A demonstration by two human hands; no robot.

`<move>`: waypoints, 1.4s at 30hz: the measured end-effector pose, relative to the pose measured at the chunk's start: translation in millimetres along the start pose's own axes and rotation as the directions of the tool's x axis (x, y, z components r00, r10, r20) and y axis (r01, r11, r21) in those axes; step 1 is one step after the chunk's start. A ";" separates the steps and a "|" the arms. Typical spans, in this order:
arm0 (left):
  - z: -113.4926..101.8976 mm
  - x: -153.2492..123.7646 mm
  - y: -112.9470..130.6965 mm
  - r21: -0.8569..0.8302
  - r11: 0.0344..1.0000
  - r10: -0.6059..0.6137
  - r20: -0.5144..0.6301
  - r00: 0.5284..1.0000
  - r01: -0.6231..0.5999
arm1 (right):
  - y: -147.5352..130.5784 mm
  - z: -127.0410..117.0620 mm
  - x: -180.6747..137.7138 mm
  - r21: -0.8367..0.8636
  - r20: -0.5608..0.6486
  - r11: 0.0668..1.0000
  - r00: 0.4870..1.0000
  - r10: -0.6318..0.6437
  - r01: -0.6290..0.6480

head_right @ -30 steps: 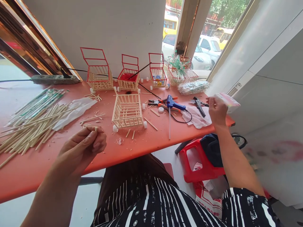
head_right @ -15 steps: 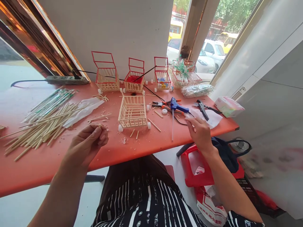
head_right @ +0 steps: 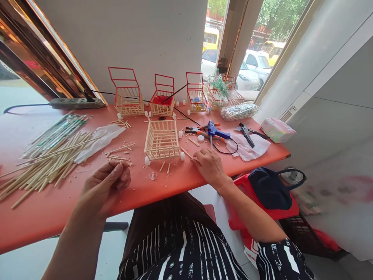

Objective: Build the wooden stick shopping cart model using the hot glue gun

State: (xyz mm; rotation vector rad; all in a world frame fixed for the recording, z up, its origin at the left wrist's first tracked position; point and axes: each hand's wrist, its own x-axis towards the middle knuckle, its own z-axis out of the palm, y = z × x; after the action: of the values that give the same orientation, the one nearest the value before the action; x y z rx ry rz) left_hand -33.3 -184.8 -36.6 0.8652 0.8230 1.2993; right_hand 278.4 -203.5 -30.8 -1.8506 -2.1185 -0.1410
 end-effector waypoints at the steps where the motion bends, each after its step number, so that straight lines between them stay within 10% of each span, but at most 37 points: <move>1: 0.1 -0.5 -0.3 -0.002 1.000 -0.004 0.002 1.000 0.004 | 2.1 -0.9 -0.8 0.006 -0.026 1.000 1.000 0.015 -0.015; 12: -1.2 -1.0 -4.6 0.023 0.999 -0.037 -0.010 0.999 0.037 | 77.0 -22.7 6.6 -0.006 -0.315 0.976 0.927 0.205 -0.218; 29: -7.2 -2.2 -11.8 0.070 0.997 -0.027 0.041 0.999 0.024 | 113.4 -21.1 86.0 -0.227 0.050 0.926 0.946 0.320 -0.302; 42: 5.4 -4.6 -7.7 0.054 0.998 0.020 -0.019 1.000 -0.019 | 130.8 -6.1 89.1 0.019 -0.130 0.935 0.926 0.354 -0.354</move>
State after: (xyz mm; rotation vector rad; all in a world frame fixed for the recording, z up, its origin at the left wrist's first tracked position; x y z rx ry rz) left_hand -25.5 -190.2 -40.9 0.9068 0.8704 1.3095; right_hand 398.0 -100.7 -15.8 -2.1277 -1.6661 -0.1761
